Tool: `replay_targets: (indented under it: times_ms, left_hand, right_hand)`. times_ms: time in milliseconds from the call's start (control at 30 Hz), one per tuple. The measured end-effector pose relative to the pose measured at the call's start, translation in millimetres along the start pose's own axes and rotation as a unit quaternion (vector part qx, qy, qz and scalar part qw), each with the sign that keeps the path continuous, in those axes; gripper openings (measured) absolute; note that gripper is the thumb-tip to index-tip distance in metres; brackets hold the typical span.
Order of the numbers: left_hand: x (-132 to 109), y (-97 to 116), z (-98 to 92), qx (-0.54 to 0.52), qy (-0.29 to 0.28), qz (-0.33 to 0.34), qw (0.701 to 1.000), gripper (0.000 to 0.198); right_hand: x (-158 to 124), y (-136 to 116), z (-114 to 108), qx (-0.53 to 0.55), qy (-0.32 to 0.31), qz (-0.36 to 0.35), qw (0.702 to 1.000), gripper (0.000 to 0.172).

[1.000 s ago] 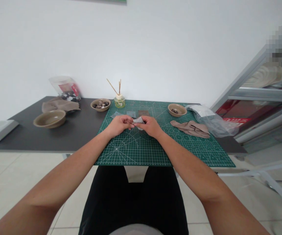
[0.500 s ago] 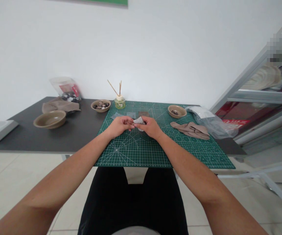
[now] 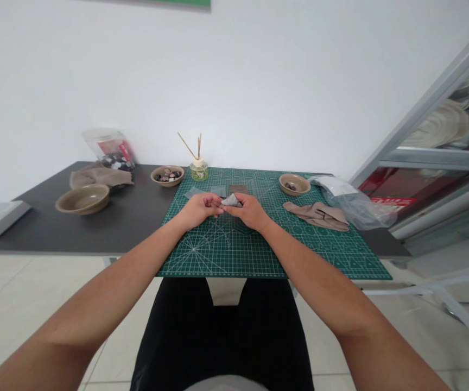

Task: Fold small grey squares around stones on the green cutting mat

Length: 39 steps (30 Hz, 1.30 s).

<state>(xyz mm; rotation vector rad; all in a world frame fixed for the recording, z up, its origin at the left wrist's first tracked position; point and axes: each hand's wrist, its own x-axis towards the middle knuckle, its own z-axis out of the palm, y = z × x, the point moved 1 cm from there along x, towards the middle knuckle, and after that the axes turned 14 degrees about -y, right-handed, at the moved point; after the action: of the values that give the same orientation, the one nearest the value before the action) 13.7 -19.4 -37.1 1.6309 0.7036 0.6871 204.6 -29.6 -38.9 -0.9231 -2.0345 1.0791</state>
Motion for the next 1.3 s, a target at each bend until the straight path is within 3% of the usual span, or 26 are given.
replay_targets:
  times_ms: [1300]
  left_hand:
    - [-0.8, 4.6, 2.4, 0.013, -0.001, -0.012, 1.0, 0.029]
  right_hand:
    - [0.4, 0.4, 0.7, 0.015, -0.005, -0.013, 1.0, 0.027]
